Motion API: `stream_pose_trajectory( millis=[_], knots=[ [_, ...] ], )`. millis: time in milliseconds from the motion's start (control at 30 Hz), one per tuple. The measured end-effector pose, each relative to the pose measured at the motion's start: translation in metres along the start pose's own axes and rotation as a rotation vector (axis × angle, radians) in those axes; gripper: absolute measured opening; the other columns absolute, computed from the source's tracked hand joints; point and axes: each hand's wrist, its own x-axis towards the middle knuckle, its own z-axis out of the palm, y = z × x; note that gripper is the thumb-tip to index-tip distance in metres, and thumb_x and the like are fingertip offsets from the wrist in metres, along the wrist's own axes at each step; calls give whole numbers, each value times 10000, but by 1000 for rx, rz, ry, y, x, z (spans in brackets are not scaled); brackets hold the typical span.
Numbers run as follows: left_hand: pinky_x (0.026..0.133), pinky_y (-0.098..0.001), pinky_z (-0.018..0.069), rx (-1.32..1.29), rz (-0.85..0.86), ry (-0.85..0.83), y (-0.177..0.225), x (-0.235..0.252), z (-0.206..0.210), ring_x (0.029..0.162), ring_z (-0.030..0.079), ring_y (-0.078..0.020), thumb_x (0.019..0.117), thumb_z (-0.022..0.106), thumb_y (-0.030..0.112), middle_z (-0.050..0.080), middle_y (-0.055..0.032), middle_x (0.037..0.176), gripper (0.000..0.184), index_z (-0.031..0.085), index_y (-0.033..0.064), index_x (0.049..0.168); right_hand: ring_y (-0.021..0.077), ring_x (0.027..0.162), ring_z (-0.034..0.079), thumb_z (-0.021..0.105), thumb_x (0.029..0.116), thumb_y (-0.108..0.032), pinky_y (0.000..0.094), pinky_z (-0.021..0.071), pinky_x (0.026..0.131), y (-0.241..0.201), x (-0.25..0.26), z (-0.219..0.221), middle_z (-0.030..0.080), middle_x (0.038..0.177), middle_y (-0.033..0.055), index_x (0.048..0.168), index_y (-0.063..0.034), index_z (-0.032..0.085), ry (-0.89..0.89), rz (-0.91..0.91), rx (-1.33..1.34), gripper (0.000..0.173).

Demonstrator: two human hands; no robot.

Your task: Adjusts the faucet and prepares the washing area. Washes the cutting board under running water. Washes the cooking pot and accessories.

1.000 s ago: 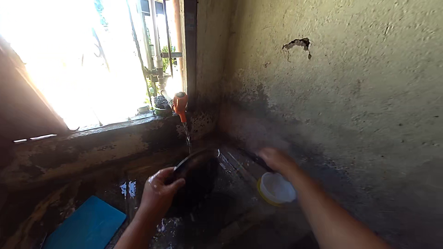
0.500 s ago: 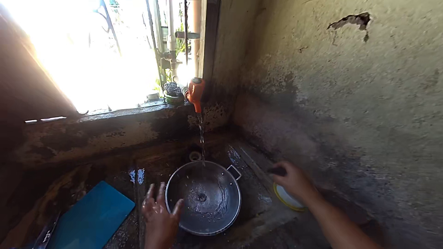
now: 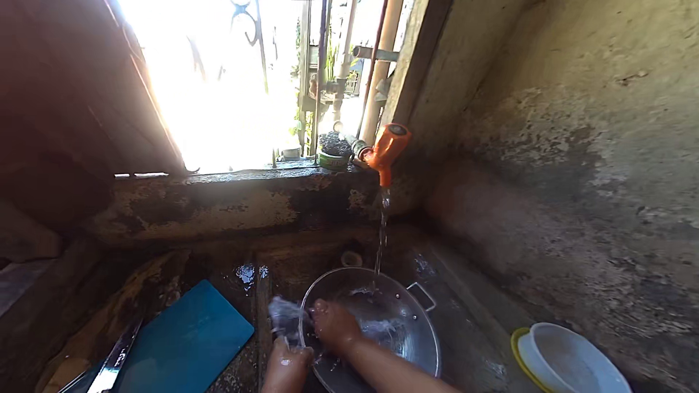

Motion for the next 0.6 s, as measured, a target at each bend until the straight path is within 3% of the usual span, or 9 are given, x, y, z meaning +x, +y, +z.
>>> stream_pose_trajectory(
  millis=[100,167,233,300,433,500,533,567,600],
  knots=[
    [813,-436,554,33,-19,-31,4,-7,3,898,653,-253,880,737,62,642,-155,981,598,450,2,1401,459,1404,449,389,1092,-266,616,360,1149,37,26,-8,525,1453,282,1373,35,576,199,105,-118,451],
    [799,-435,546,113,-30,-35,6,-8,9,861,645,-247,872,747,78,636,-138,947,655,415,18,1434,427,1393,470,416,1084,-248,569,401,1139,28,32,-6,523,1451,260,1387,14,569,241,206,-51,429],
    [804,-432,546,176,-45,-46,5,-10,10,850,645,-242,875,751,100,632,-128,940,685,387,18,1450,388,1383,502,383,1094,-246,530,422,1140,12,22,2,538,1454,234,1417,-11,558,146,123,13,436],
    [812,-417,549,186,-50,-52,8,-12,10,863,650,-229,872,757,114,636,-119,950,698,377,24,1451,403,1359,521,373,1099,-264,571,423,1123,25,24,-4,577,1416,224,1373,-44,602,149,37,-52,419],
    [768,-397,537,202,-47,-44,10,-12,11,805,626,-209,872,764,115,613,-98,907,693,382,23,1443,413,1351,510,454,1077,-227,560,428,1113,31,38,-8,556,1403,245,1361,-21,595,322,289,60,378],
    [785,-405,539,246,-53,-50,4,-10,11,813,633,-217,869,764,128,618,-103,912,710,370,19,1449,402,1341,527,451,1063,-184,510,419,1146,3,22,12,579,1375,265,1347,38,598,296,90,175,389],
    [807,-417,543,268,-56,-52,3,-9,9,836,645,-227,871,766,138,630,-116,932,726,359,9,1459,407,1266,578,465,1054,-200,523,442,1109,-5,17,25,640,1275,255,1239,39,662,398,-101,204,362],
    [829,-427,542,286,-58,-59,4,-9,8,863,649,-238,880,764,146,633,-130,955,740,340,-4,1467,406,1163,630,504,1026,-236,568,484,1014,-6,19,39,688,1161,212,1096,-23,719,575,-306,191,311],
    [837,-429,537,296,-62,-63,5,-8,7,873,646,-240,882,761,149,628,-132,962,742,332,-5,1467,384,1178,627,517,1021,-282,607,479,995,-2,28,44,689,1182,150,1077,-122,739,685,-442,152,279]
  ],
)
